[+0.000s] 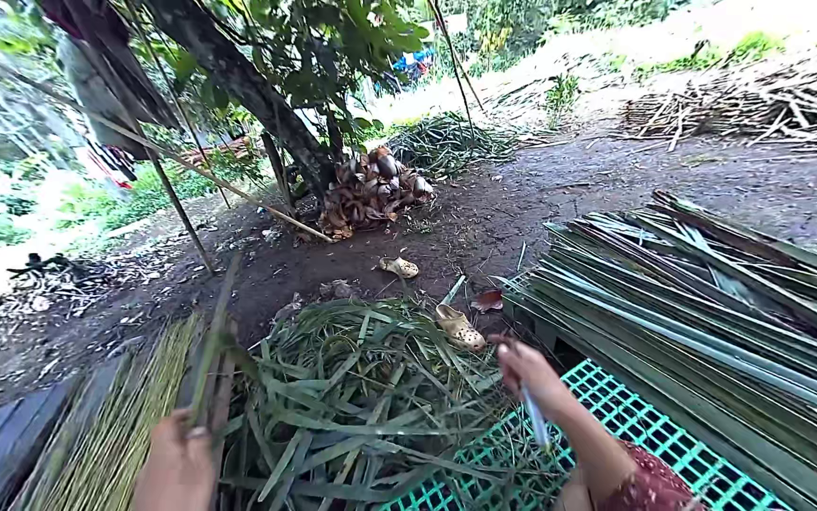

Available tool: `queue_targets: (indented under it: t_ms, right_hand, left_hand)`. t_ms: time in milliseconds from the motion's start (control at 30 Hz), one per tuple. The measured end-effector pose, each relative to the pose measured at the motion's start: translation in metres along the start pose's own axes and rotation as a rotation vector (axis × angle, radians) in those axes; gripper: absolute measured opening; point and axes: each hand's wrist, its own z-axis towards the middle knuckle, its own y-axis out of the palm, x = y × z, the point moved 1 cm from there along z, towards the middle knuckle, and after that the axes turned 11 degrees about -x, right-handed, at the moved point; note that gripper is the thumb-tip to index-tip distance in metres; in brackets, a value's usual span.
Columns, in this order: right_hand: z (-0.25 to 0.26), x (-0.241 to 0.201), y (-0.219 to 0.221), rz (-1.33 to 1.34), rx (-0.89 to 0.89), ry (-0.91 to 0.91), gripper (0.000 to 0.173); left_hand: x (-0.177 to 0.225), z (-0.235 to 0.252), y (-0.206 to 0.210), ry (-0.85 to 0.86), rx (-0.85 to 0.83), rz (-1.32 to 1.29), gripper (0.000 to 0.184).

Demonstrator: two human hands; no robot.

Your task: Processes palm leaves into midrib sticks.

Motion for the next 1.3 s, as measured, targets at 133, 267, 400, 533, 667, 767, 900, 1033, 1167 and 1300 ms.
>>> queue_targets:
  t_ms: [133, 267, 400, 533, 667, 767, 900, 1033, 1167, 1300]
  right_hand:
    - [-0.035, -0.001, 0.110, 0.349, -0.171, -0.167, 0.053]
    - [-0.070, -0.004, 0.155, 0.534, 0.039, -0.197, 0.027]
    - [-0.088, 0.008, 0.154, 0.556, 0.137, -0.183, 0.011]
    - [-0.096, 0.007, 0.152, 0.545, 0.151, -0.224, 0.009]
    - [-0.101, -0.005, 0.153, 0.536, 0.216, -0.282, 0.014]
    - [-0.106, -0.007, 0.150, 0.524, 0.305, -0.378, 0.019]
    - [-0.110, -0.006, 0.150, 0.443, 0.411, -0.557, 0.016]
    - [-0.117, -0.023, 0.119, 0.307, 0.485, -0.672, 0.010]
    - [-0.116, -0.033, 0.102, 0.274, 0.256, -0.566, 0.009]
    - [-0.115, -0.032, 0.100, 0.310, 0.134, -0.532, 0.008]
  left_hand:
    - [0.093, -0.025, 0.058, 0.271, -0.252, 0.086, 0.045]
    - [0.123, -0.051, 0.095, 0.513, -0.608, 0.191, 0.029]
    - [0.119, -0.064, 0.118, 0.535, -0.734, 0.112, 0.034]
    - [0.115, -0.069, 0.128, 0.558, -0.617, -0.111, 0.029]
    - [0.100, -0.053, 0.123, 0.235, -0.454, -0.527, 0.016]
    - [0.067, -0.023, 0.109, 0.030, -0.188, -0.557, 0.016]
    - [0.031, -0.002, 0.118, -0.076, -0.144, -0.334, 0.028]
    - [0.004, 0.010, 0.093, -0.307, -0.367, 0.148, 0.049]
    - [0.052, -0.020, 0.098, -0.023, -0.675, 0.343, 0.058]
    - [0.111, -0.056, 0.091, 0.578, -0.726, -0.169, 0.046]
